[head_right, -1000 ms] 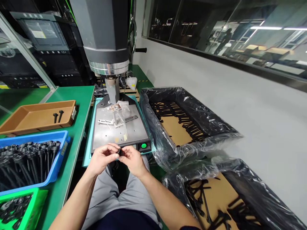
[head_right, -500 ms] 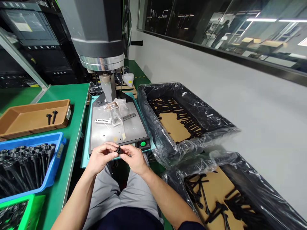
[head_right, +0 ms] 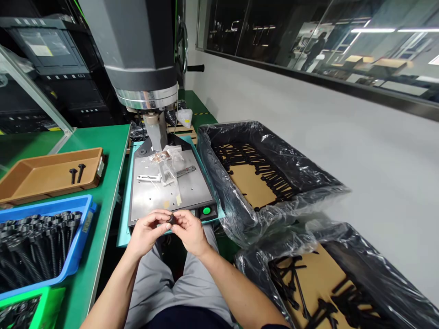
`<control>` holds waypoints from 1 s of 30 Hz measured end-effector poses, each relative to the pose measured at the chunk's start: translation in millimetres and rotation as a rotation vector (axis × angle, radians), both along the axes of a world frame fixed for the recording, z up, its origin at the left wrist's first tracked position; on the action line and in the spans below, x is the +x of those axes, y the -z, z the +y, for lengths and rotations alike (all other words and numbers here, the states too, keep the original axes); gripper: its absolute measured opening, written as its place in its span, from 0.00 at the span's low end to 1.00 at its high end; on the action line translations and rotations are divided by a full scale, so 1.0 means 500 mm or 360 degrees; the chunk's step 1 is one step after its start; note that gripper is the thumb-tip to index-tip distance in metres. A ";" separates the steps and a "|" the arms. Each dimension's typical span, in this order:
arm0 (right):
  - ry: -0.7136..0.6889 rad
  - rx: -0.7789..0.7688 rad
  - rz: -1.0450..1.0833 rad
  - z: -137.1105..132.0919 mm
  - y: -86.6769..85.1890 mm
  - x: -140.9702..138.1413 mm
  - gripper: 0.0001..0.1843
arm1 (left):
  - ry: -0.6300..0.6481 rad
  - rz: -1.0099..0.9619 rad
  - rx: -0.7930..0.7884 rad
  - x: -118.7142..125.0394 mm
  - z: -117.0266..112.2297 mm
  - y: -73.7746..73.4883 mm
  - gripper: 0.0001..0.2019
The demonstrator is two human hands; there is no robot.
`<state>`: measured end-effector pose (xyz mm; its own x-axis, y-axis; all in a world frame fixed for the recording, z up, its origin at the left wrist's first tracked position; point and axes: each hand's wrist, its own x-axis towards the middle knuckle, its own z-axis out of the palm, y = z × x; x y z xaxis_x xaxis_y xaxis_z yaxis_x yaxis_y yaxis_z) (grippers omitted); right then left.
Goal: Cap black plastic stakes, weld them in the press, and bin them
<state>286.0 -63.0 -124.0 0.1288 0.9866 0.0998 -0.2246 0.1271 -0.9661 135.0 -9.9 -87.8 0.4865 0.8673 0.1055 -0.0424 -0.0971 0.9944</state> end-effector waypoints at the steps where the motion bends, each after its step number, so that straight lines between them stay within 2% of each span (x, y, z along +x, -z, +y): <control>1: -0.0024 -0.0019 0.0040 0.002 0.002 -0.001 0.19 | 0.0011 0.0016 0.0022 0.000 0.000 0.001 0.07; 4: -0.0073 -0.0106 0.0063 0.007 0.003 0.001 0.22 | -0.0037 0.0029 0.0037 -0.004 0.008 0.012 0.10; 7: 0.0021 -0.0204 0.0039 0.019 -0.002 0.006 0.21 | -0.0387 -0.0079 -0.0096 -0.011 0.043 0.032 0.10; 10: 0.0073 -0.0226 0.0011 0.045 -0.006 0.000 0.20 | -0.0711 -0.0344 -0.0386 -0.015 0.104 0.052 0.14; 12: 0.0036 -0.0236 0.0043 0.072 -0.007 -0.012 0.19 | -0.0699 -0.0515 -0.0577 -0.013 0.146 0.060 0.16; 14: 0.0008 -0.0256 0.0100 0.106 -0.003 -0.028 0.18 | -0.0597 -0.0629 -0.0718 -0.006 0.180 0.060 0.17; 17: 0.0050 -0.0283 0.0120 0.162 0.010 -0.048 0.19 | -0.0463 -0.0726 -0.0806 0.006 0.211 0.048 0.17; 20: 0.0126 -0.0239 0.0081 0.215 0.024 -0.062 0.21 | -0.0473 -0.0733 -0.0736 0.014 0.224 0.031 0.17; 22: 0.0098 -0.0174 0.0085 0.243 0.027 -0.070 0.24 | -0.0530 -0.0705 -0.0638 0.017 0.227 0.019 0.17; 27: -0.0080 -0.0117 0.0153 0.289 0.004 -0.083 0.23 | -0.0639 -0.0663 -0.0444 0.016 0.228 -0.007 0.20; 30: 0.0115 -0.0043 0.0101 0.306 -0.017 -0.069 0.24 | -0.0698 -0.0644 -0.0387 0.013 0.230 -0.015 0.23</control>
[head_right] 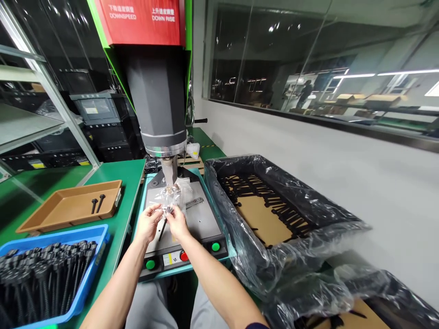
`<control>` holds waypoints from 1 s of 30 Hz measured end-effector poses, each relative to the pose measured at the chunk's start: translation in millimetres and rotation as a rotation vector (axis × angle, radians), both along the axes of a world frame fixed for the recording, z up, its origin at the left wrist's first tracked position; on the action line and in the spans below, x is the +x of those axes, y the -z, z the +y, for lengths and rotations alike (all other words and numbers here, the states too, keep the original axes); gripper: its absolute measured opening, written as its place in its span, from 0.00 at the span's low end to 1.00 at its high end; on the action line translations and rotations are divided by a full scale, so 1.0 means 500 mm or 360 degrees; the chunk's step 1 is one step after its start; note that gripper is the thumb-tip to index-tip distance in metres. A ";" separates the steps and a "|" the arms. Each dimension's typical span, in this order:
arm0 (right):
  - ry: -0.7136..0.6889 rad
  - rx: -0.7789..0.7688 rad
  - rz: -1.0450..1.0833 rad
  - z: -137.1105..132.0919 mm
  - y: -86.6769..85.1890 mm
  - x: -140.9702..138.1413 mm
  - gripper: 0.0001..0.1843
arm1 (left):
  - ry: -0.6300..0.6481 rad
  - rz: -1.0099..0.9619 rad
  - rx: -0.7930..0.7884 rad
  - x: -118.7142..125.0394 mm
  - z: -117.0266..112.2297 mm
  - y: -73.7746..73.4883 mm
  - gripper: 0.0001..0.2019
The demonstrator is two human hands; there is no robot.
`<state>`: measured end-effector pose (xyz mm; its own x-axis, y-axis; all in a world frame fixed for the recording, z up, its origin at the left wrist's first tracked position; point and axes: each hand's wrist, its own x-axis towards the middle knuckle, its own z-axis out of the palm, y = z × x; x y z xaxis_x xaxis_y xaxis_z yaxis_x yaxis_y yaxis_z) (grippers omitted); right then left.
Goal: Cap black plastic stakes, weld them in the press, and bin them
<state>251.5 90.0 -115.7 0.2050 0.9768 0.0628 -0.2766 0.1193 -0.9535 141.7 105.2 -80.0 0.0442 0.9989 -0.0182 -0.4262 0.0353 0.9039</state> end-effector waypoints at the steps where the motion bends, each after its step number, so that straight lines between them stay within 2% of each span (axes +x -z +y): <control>1: 0.0120 0.0023 -0.0076 0.004 -0.007 0.009 0.24 | -0.0015 0.0014 0.0008 -0.001 0.002 -0.001 0.23; 5: 0.0545 0.0121 -0.0599 0.021 -0.040 0.049 0.20 | -0.0041 0.0035 0.0028 -0.005 0.011 0.000 0.25; 8: 0.0612 0.0299 -0.0894 0.039 -0.063 0.068 0.18 | -0.0036 0.0023 0.0041 -0.007 0.022 -0.001 0.25; 12: 0.0617 0.0416 -0.0990 0.074 -0.083 0.082 0.16 | -0.0031 0.0017 0.0073 -0.011 0.037 -0.008 0.26; 18: 0.0501 0.0346 -0.1000 0.128 -0.098 0.103 0.13 | -0.0042 0.0012 0.0113 -0.018 0.056 -0.017 0.25; 22: 0.0222 0.0186 -0.0801 0.147 -0.111 0.110 0.17 | -0.0040 -0.0017 0.0103 -0.020 0.063 -0.017 0.25; 26: -0.0062 0.0266 -0.0684 0.139 -0.129 0.118 0.22 | -0.0050 -0.0023 0.0101 -0.022 0.066 -0.014 0.25; 30: 0.0041 0.0389 -0.0917 0.134 -0.137 0.123 0.16 | -0.0065 0.0011 0.0107 -0.024 0.069 -0.012 0.25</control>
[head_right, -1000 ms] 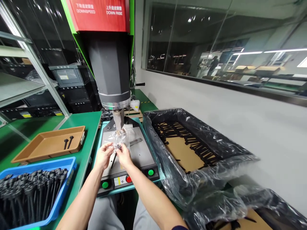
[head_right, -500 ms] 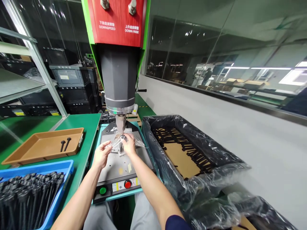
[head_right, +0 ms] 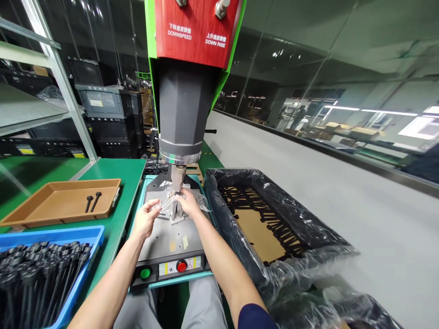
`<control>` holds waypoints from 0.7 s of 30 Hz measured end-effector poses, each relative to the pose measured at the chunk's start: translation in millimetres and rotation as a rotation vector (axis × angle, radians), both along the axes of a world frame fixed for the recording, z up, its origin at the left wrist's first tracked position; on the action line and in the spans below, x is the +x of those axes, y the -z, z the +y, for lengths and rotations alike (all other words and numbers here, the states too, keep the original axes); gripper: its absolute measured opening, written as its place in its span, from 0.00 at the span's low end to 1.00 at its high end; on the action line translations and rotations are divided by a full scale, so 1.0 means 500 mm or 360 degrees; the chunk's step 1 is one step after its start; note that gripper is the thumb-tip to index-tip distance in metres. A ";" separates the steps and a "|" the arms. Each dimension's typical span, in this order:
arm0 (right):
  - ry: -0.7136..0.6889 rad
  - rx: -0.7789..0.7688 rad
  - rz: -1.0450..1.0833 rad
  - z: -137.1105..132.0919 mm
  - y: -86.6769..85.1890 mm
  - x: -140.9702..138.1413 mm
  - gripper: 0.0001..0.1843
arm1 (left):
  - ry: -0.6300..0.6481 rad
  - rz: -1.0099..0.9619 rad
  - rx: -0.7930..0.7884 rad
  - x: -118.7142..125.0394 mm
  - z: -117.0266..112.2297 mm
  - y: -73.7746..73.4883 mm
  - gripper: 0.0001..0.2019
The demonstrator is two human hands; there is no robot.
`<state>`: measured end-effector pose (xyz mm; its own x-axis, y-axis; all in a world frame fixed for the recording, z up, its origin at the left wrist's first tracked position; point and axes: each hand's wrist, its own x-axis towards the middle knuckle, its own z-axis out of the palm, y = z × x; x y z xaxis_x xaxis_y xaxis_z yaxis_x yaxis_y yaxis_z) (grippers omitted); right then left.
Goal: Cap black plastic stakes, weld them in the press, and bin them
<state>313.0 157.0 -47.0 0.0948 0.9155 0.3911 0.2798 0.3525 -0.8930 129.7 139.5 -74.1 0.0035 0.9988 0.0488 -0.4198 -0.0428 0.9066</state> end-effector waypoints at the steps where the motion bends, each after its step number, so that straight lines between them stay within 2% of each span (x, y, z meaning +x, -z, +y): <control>1: 0.0052 0.0021 -0.0063 0.003 0.001 0.000 0.14 | -0.0002 0.0003 -0.0009 0.000 0.001 0.000 0.25; 4: 0.0108 -0.0076 -0.0028 0.017 0.010 -0.004 0.12 | 0.0006 -0.0003 -0.0032 -0.002 0.004 0.002 0.25; 8: 0.0012 -0.0287 0.0236 0.031 0.024 -0.009 0.15 | 0.0017 0.0000 0.0007 -0.007 0.010 0.010 0.25; 14: -0.0111 -0.0425 0.0535 0.009 0.043 0.013 0.26 | -0.0029 0.0039 0.0012 -0.014 0.017 0.024 0.24; 17: -0.0016 -0.0538 0.0684 0.005 0.062 0.035 0.22 | -0.0052 0.0081 0.0059 -0.018 0.018 0.023 0.21; 21: 0.0135 -0.0468 0.0686 0.030 0.087 0.058 0.15 | 0.0039 0.0106 0.0104 -0.019 0.021 0.021 0.22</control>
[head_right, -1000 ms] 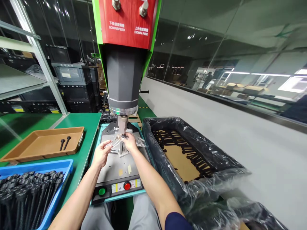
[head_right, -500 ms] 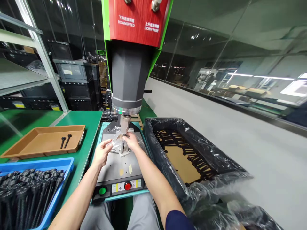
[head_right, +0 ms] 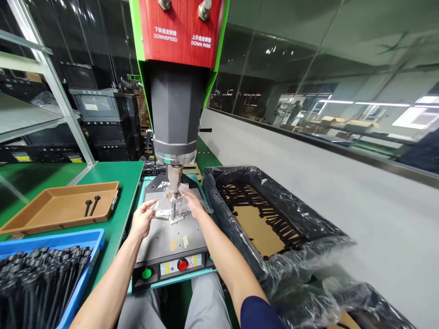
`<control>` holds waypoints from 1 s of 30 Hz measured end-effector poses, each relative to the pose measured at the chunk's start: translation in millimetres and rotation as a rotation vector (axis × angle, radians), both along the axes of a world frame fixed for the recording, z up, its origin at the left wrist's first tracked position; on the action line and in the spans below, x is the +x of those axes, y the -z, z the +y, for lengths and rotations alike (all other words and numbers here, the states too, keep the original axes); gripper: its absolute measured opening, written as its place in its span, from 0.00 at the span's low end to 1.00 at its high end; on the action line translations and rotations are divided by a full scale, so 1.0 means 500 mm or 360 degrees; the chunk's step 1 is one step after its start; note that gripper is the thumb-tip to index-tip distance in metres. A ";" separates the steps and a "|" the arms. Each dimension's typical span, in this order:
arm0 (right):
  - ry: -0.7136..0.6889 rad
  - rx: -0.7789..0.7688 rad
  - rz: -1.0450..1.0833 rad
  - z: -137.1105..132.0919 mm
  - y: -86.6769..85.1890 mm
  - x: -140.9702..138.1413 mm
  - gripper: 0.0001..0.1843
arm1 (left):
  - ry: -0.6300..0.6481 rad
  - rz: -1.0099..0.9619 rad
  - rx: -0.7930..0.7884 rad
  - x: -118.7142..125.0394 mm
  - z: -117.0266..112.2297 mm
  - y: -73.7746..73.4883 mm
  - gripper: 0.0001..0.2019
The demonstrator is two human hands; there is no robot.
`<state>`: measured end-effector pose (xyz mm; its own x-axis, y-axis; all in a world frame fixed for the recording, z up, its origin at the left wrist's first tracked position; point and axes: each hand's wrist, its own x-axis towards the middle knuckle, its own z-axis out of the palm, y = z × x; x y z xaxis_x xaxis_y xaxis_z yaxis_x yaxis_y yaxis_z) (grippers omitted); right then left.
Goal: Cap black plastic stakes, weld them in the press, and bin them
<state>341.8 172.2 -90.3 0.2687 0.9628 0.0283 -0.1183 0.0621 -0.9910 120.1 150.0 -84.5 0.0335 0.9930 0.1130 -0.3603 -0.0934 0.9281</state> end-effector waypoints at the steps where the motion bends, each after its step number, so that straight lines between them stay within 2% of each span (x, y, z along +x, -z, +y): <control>1: 0.0017 0.0018 0.0003 0.010 0.004 0.004 0.15 | 0.0029 0.0011 -0.0013 0.000 0.002 0.000 0.23; 4: 0.0061 0.0076 0.0035 0.044 0.008 0.015 0.14 | 0.0065 0.0076 -0.0049 0.002 0.011 0.004 0.25; 8: 0.0107 0.0154 0.0121 0.082 0.005 0.031 0.14 | 0.0041 0.0138 0.0030 0.005 0.030 0.007 0.27; 13: 0.0159 0.0065 0.0289 0.090 0.020 0.036 0.13 | -0.0028 0.0176 0.0122 0.012 0.046 0.009 0.31; 18: 0.0205 -0.0188 0.0512 0.034 0.065 0.036 0.05 | -0.0008 0.0275 0.0096 0.017 0.049 0.017 0.33; 22: 0.0253 -0.0323 0.0763 -0.034 0.093 0.049 0.06 | -0.0009 0.0259 0.0079 0.016 0.046 0.020 0.33; 25: 0.0282 -0.0390 0.0948 -0.081 0.098 0.068 0.06 | 0.0025 0.0240 0.0053 0.014 0.046 0.022 0.34; 30: 0.0140 -0.0482 0.1190 -0.128 0.079 0.094 0.21 | 0.0034 0.0264 -0.0015 0.017 0.045 0.025 0.38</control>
